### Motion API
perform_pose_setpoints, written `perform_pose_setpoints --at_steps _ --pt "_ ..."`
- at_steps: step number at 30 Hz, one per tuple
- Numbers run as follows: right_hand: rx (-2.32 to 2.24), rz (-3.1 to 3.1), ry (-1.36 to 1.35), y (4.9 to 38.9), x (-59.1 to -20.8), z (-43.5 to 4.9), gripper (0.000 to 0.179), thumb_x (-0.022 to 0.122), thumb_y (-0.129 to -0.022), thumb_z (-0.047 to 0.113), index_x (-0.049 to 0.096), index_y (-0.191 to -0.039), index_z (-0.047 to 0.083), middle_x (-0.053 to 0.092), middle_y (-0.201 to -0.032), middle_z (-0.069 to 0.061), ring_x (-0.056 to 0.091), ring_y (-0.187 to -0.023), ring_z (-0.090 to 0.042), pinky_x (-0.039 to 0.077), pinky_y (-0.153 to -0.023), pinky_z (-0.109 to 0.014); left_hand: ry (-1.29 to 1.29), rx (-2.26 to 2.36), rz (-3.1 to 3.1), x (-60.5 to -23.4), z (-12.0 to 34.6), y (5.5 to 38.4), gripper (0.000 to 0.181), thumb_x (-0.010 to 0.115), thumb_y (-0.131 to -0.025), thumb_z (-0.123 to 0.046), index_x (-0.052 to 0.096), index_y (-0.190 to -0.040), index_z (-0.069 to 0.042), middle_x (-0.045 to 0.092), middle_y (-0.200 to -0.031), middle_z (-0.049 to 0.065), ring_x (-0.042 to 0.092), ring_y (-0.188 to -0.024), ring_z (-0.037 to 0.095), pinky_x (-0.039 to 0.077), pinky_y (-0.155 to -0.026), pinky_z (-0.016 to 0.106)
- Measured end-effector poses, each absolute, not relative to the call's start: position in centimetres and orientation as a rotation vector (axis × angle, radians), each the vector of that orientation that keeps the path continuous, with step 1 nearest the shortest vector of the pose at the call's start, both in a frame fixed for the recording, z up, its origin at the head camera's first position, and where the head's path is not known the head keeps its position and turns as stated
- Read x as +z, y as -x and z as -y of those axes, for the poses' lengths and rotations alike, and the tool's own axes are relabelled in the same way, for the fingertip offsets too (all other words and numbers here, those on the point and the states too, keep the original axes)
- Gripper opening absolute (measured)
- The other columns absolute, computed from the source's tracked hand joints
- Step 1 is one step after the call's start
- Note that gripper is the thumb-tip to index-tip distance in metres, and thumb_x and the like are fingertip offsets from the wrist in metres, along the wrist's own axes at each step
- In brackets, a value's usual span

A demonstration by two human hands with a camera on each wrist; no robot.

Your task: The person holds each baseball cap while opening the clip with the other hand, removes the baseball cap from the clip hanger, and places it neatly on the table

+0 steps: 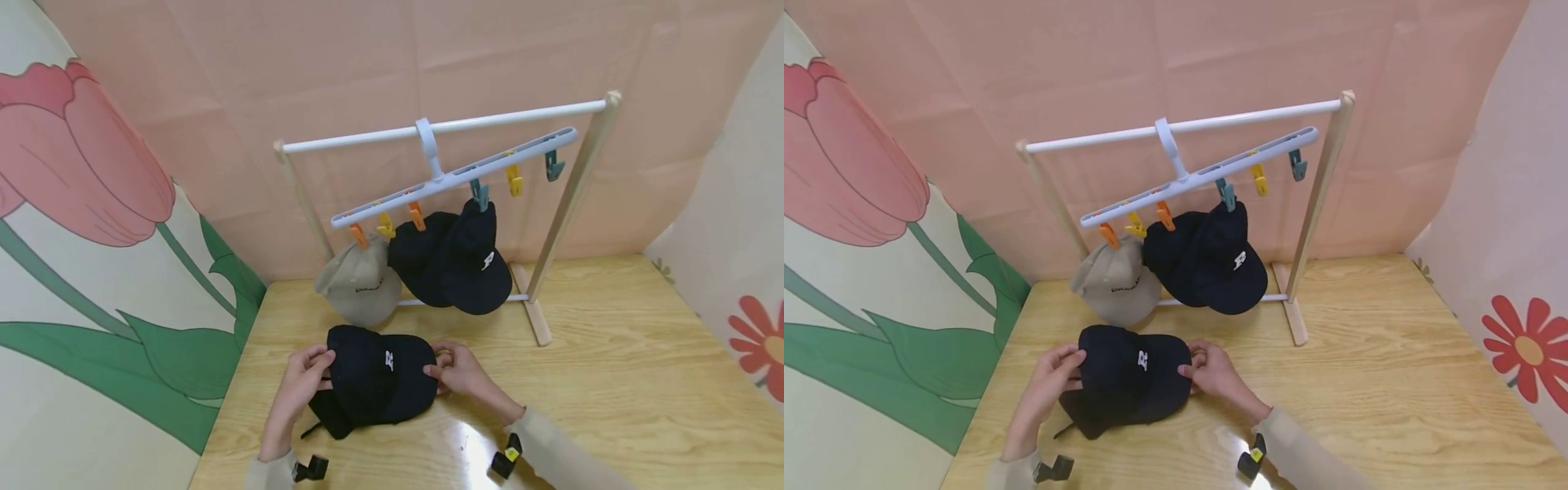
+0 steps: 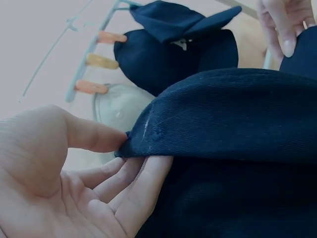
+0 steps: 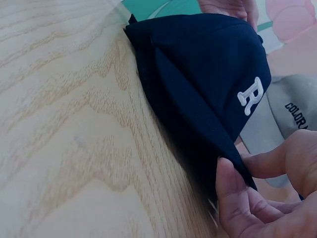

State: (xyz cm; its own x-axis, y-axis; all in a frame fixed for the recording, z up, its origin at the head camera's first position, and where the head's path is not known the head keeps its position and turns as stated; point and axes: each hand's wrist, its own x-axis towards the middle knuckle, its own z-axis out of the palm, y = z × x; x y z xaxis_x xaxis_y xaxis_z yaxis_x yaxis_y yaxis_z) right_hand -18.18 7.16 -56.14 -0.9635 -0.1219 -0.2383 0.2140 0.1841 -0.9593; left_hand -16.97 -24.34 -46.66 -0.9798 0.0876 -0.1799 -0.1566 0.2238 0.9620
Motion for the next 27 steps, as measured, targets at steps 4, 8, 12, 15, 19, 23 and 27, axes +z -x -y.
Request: perform_pose_setpoints --at_steps 4,8,12,15,19,23,27 --pt "-1.818 -2.220 -0.115 18.2 -56.2 -7.2 0.046 0.078 -0.094 -0.001 0.058 -0.135 -0.005 0.061 -0.070 -0.005 0.066 -0.054 -0.021 0.059 -0.053 -0.036 0.095 1.800 -2.358 -46.7 24.0 16.8 0.023 0.060 -0.109 -0.013 0.070 -0.121 0.004 0.078 -0.098 0.012 0.074 -0.080 0.021 0.065 -0.068 0.033" --pt "-1.783 -2.229 -0.142 18.2 -56.4 -7.2 0.042 0.078 -0.093 -0.001 0.059 -0.131 -0.005 0.062 -0.071 -0.005 0.066 -0.056 -0.019 0.061 -0.055 -0.036 0.110 1.770 -2.426 -46.7 23.7 16.7 0.027 0.062 -0.108 -0.012 0.070 -0.125 0.007 0.079 -0.105 0.018 0.073 -0.079 0.021 0.064 -0.065 0.033" --pt "-1.748 -2.241 -0.183 18.2 -56.5 -7.3 0.040 0.079 -0.093 0.000 0.061 -0.129 -0.003 0.061 -0.073 -0.005 0.066 -0.058 -0.019 0.062 -0.056 -0.037 0.110 1.744 -2.486 -47.0 23.6 16.6 0.032 0.064 -0.107 -0.011 0.068 -0.129 0.011 0.078 -0.111 0.024 0.070 -0.071 0.019 0.063 -0.061 0.031" --pt "-1.732 -2.253 -0.199 18.3 -56.5 -7.4 0.041 0.079 -0.093 0.000 0.061 -0.129 -0.004 0.060 -0.073 -0.006 0.066 -0.058 -0.019 0.062 -0.056 -0.037 0.106 1.729 -2.513 -47.3 23.6 16.7 0.035 0.065 -0.106 -0.011 0.066 -0.132 0.012 0.078 -0.113 0.026 0.068 -0.067 0.020 0.063 -0.059 0.031" --pt "-1.712 -2.280 -0.198 18.2 -56.5 -7.6 0.040 0.081 -0.092 0.002 0.061 -0.127 -0.004 0.064 -0.075 -0.008 0.067 -0.058 -0.019 0.063 -0.056 -0.037 0.110 1.720 -2.517 -47.2 23.5 16.6 0.038 0.066 -0.106 -0.012 0.065 -0.135 0.012 0.077 -0.115 0.027 0.069 -0.066 0.020 0.063 -0.060 0.031" --pt "-1.688 -2.320 -0.162 18.1 -56.4 -8.0 0.037 0.083 -0.091 0.005 0.063 -0.120 -0.005 0.066 -0.076 -0.009 0.067 -0.058 -0.019 0.062 -0.056 -0.037 0.115 1.721 -2.507 -47.2 23.3 16.5 0.039 0.066 -0.106 -0.013 0.064 -0.136 0.013 0.077 -0.116 0.027 0.071 -0.066 0.019 0.063 -0.062 0.030" --pt "-1.681 -2.336 -0.117 18.1 -56.3 -8.5 0.036 0.084 -0.091 0.007 0.063 -0.117 -0.005 0.065 -0.075 -0.008 0.068 -0.059 -0.020 0.062 -0.057 -0.036 0.104 1.718 -2.516 -47.1 23.3 16.6 0.039 0.066 -0.107 -0.015 0.065 -0.136 0.011 0.077 -0.118 0.027 0.072 -0.070 0.020 0.064 -0.063 0.030"
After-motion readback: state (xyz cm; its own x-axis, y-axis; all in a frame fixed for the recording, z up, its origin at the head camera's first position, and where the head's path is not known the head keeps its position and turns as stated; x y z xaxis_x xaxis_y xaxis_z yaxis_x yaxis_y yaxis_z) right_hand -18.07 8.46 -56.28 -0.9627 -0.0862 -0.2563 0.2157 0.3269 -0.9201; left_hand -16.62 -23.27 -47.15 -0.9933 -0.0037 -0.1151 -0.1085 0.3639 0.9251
